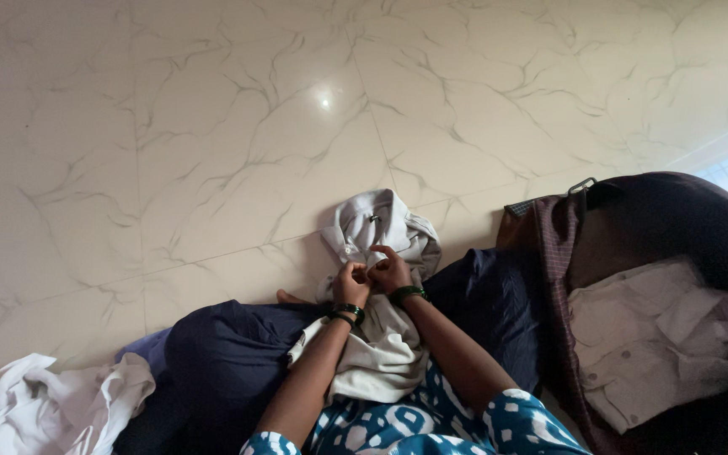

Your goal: The person sits on the floor and folds a white button-down shirt by hand, smoothing it out and folding it into a compact rectangle. They then place the folded shirt into a dark-colored suitcase. The person then picks up a light-colored long-sleeved shirt, buttons the collar, and begins folding it on the floor.

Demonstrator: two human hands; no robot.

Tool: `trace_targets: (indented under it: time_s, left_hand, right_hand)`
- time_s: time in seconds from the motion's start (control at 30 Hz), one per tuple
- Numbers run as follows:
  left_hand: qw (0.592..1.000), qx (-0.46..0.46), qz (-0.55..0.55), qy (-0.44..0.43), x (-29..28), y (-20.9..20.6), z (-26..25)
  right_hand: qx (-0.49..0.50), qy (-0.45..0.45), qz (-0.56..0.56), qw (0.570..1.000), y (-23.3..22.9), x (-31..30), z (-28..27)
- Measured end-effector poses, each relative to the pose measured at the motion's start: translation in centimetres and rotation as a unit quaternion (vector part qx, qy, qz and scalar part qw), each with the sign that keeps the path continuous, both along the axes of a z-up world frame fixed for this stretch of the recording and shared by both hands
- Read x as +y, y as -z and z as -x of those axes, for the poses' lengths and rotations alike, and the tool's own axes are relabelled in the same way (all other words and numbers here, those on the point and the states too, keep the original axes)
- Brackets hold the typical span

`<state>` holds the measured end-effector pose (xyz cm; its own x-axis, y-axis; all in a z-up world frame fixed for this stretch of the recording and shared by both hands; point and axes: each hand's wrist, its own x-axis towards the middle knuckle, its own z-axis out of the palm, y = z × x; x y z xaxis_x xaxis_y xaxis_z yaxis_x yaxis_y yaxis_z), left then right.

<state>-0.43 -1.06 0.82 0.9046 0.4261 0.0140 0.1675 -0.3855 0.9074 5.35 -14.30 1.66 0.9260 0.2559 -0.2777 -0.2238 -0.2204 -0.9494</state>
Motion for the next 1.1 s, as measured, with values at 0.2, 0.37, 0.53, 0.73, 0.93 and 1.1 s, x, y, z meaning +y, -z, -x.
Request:
trace_targets:
  time_s: [0.2,0.37,0.53,0.73,0.93,1.1]
  left_hand:
    - [0.997,0.036,-0.042,-0.054,0.6,0.4,-0.2]
    - [0.995,0.042,-0.006,-0.089,1.0,0.3,-0.3]
    - [0.995,0.06,-0.027,-0.079,1.2,0.0,-0.3]
    - [0.99,0.087,-0.017,-0.107,1.5,1.2,-0.8]
    - [0.987,0.07,0.136,-0.052,1.5,1.4,-1.1]
    - [0.953,0.007,0.302,-0.005,1.2,1.5,-1.3]
  right_hand:
    - [0.002,-0.021,-0.02,1.0,-0.9,0.4,0.7]
    - [0.006,-0.015,-0.022,1.0,-1.2,0.4,0.6]
    - [0.009,-0.025,0.006,1.0,-2.6,0.3,0.6]
    - [-0.053,-0.042,0.017,0.998,-4.2,0.9,1.7]
    - [-0.125,-0.024,0.043,0.991,-3.4,0.7,1.3]
    - [-0.065,-0.001,-0.068,0.996,-0.1,0.6,0.2]
